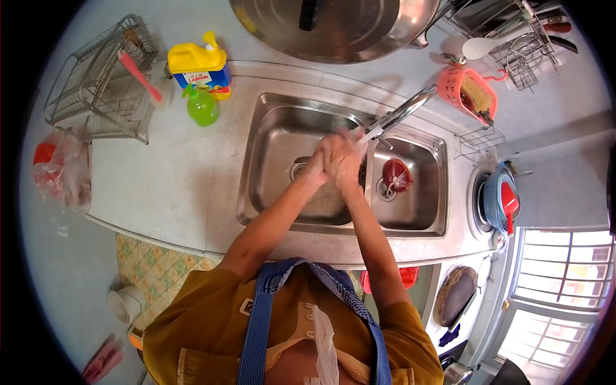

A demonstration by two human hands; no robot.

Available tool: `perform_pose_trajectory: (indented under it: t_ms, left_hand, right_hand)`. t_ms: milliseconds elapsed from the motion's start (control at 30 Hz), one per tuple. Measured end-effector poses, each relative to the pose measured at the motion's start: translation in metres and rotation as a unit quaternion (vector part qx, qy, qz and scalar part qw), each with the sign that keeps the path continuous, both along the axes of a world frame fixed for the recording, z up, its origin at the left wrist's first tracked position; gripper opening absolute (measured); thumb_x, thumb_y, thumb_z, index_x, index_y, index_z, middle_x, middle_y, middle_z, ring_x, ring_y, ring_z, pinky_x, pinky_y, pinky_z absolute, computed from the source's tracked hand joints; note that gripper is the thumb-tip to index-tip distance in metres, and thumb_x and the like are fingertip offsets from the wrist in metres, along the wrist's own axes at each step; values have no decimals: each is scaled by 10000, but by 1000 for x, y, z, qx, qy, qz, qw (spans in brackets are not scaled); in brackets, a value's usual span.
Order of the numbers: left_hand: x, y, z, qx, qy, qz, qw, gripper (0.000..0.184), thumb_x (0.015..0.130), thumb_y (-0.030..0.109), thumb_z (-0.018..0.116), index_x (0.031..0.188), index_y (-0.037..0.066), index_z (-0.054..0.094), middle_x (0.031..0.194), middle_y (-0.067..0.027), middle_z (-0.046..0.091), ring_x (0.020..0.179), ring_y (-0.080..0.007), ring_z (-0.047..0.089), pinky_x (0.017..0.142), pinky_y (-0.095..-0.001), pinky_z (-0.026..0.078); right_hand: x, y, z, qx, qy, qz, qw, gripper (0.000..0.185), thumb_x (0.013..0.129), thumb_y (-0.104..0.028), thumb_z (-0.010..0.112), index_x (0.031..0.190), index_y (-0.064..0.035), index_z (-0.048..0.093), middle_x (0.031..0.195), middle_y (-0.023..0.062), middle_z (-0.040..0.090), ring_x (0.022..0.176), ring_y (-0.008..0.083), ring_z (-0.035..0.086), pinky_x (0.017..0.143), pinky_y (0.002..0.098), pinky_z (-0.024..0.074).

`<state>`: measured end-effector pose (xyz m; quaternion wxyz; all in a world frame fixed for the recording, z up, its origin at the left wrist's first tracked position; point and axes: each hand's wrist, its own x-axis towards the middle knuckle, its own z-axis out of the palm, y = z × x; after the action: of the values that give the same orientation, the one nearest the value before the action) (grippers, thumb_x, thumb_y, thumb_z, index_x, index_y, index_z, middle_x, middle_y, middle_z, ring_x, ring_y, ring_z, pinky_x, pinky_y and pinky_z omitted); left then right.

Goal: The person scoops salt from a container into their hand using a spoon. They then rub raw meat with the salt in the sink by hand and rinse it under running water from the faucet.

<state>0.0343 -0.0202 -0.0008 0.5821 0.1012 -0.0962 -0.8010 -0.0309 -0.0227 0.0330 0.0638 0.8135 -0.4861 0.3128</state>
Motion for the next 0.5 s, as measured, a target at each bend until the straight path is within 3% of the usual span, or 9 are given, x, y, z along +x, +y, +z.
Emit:
perform_pose_trajectory:
  t_ms: [100, 167, 233, 300, 333, 367, 433, 467, 500]
  left_hand:
    - [-1, -3, -12, 17, -31, 3, 999, 146, 836, 142, 552, 969, 82, 556, 892, -9, 585, 786, -97, 570, 669, -236, 472]
    - [-1, -6, -17, -4, -100, 34, 994, 119, 853, 168, 547, 950, 100, 556, 894, 4, 581, 841, -112, 572, 690, -266, 477]
    - [-2, -15, -13, 5, -199, 82, 976, 111, 854, 180, 545, 922, 93, 556, 856, 12, 584, 817, -107, 574, 647, -261, 459]
    - [-4, -28, -12, -162, -492, 202, 831, 163, 869, 229, 517, 871, 72, 565, 747, -33, 591, 718, -142, 591, 593, -261, 437]
    - [0, -20, 15, -159, -646, 175, 726, 235, 873, 240, 466, 837, 37, 579, 664, -100, 587, 630, -215, 597, 580, -275, 447]
    - [-3, -19, 15, -157, -647, 176, 726, 235, 873, 240, 466, 837, 37, 579, 664, -100, 587, 630, -215, 597, 580, -275, 447]
    - [-16, -21, 7, -284, -840, 125, 445, 242, 855, 233, 441, 856, 41, 589, 624, -138, 580, 576, -262, 594, 590, -316, 466]
    - [-27, -19, -6, -279, -884, 77, 367, 211, 833, 198, 431, 890, 61, 583, 765, -115, 627, 713, -237, 620, 670, -393, 474]
    - [-38, -18, -25, -280, -884, 75, 367, 211, 833, 198, 431, 890, 61, 583, 765, -115, 627, 713, -237, 620, 670, -393, 474]
  right_hand:
    - [-15, -17, 14, 192, -60, -122, 972, 199, 811, -268, 498, 834, -98, 598, 906, 111, 613, 974, 319, 538, 831, 442, 395]
    - [-25, -34, 5, 367, -257, -155, 880, 222, 830, -296, 488, 846, -106, 600, 897, 115, 615, 890, 330, 570, 722, 398, 452]
    - [-44, -53, -55, 345, -313, -80, 881, 253, 830, -290, 485, 936, -86, 591, 962, 110, 619, 822, 304, 597, 642, 349, 481]
    - [-24, -23, -43, 367, -691, 0, 623, 309, 838, -270, 473, 1049, -58, 554, 1033, 85, 604, 899, 250, 590, 729, 335, 481]
    - [-20, -13, -42, 352, -755, 70, 549, 349, 857, -246, 443, 1120, -28, 508, 1084, 71, 577, 952, 218, 568, 804, 321, 465]
    - [-19, -6, -38, 354, -754, 70, 548, 349, 857, -246, 443, 1120, -28, 508, 1084, 71, 577, 952, 218, 568, 804, 321, 465]
    - [-17, 2, -28, 341, -841, 77, 413, 379, 880, -258, 374, 1170, -39, 482, 1112, 88, 561, 1002, 201, 540, 906, 319, 411]
    - [-34, -7, -61, 374, -826, 112, 406, 359, 883, -247, 361, 1142, -43, 503, 1137, 95, 549, 999, 212, 543, 880, 316, 430]
    - [-38, -10, -70, 380, -829, 116, 393, 355, 882, -246, 364, 1136, -43, 505, 1129, 95, 552, 994, 214, 544, 875, 318, 433]
